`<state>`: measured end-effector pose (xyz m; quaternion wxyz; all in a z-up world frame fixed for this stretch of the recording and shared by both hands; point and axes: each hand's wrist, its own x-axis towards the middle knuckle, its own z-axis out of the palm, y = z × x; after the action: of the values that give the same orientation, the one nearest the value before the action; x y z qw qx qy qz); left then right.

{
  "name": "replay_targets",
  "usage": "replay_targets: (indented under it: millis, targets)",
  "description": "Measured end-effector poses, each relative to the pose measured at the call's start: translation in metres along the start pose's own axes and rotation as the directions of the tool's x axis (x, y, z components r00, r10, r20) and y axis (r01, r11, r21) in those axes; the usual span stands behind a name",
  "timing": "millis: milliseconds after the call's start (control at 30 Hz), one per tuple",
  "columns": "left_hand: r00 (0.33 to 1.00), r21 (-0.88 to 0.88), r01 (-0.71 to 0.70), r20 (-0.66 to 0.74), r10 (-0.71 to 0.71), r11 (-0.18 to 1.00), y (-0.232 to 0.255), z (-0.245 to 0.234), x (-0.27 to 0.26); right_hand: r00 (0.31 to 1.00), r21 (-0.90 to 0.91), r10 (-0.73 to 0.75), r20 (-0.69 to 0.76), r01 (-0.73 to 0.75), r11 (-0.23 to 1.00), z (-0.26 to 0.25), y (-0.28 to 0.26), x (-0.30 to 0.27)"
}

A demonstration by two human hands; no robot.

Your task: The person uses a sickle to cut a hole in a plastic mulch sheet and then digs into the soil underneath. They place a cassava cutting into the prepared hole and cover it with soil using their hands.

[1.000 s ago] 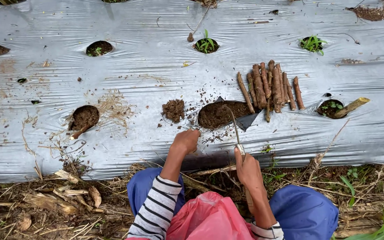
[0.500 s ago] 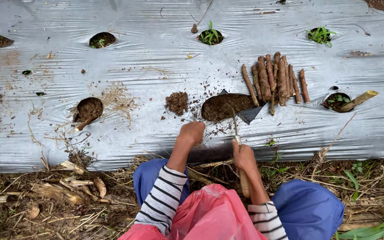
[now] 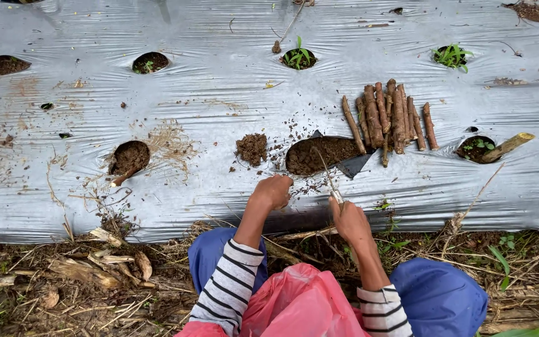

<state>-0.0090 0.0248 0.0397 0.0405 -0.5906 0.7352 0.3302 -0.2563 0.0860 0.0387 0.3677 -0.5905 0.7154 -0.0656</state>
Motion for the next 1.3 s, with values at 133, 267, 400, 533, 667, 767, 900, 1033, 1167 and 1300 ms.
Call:
replay_targets:
  millis: [133,267,400,533,667,767,900,1033,1167,1300]
  targets:
    - [1.000,0.023,0.021,-0.007,-0.021,0.999,-0.023,0.022,0.022,0.998,0.061,0.049,-0.041,-0.046,0.997,-0.039,-0.045,-0.049]
    - [1.000,0.057,0.022,-0.004,-0.022,0.998,-0.019,0.025,0.028,0.999,0.040,0.040,-0.032,-0.039,0.998,0.017,0.019,0.028]
    - [1.000,-0.017,-0.013,-0.005,0.013,1.000,-0.008,0.007,0.008,0.998,-0.103,0.068,-0.016,-0.070,0.992,-0.016,-0.002,-0.004]
    - [0.999,0.085,0.032,-0.008,-0.031,0.996,-0.032,0.030,0.039,0.996,0.074,0.064,-0.054,-0.060,0.995,-0.021,-0.028,-0.030]
    - [1.000,0.040,-0.005,0.001,0.005,0.999,-0.018,0.022,0.028,0.995,-0.006,0.095,-0.005,-0.095,0.995,0.012,0.007,0.011]
    - [1.000,0.023,0.007,0.009,-0.008,1.000,-0.033,0.031,0.038,0.999,0.086,0.033,-0.022,-0.031,0.996,-0.018,-0.018,-0.023]
    - [0.999,0.081,0.046,-0.007,-0.046,0.996,-0.051,0.052,0.064,0.999,0.150,-0.029,-0.038,0.034,0.988,0.034,0.011,0.020]
    - [1.000,0.044,0.031,-0.001,-0.031,0.999,-0.032,0.035,0.046,0.998,0.102,-0.060,0.013,0.058,0.993,0.034,0.015,0.028]
    - [0.999,0.007,0.038,-0.003,-0.038,0.999,-0.037,0.030,0.032,0.999,0.065,-0.035,-0.026,0.037,0.997,-0.009,-0.025,-0.026]
    - [0.998,0.070,0.066,-0.008,-0.066,0.995,-0.040,0.035,0.047,0.998,0.030,-0.052,-0.033,0.053,0.998,0.050,-0.012,0.020]
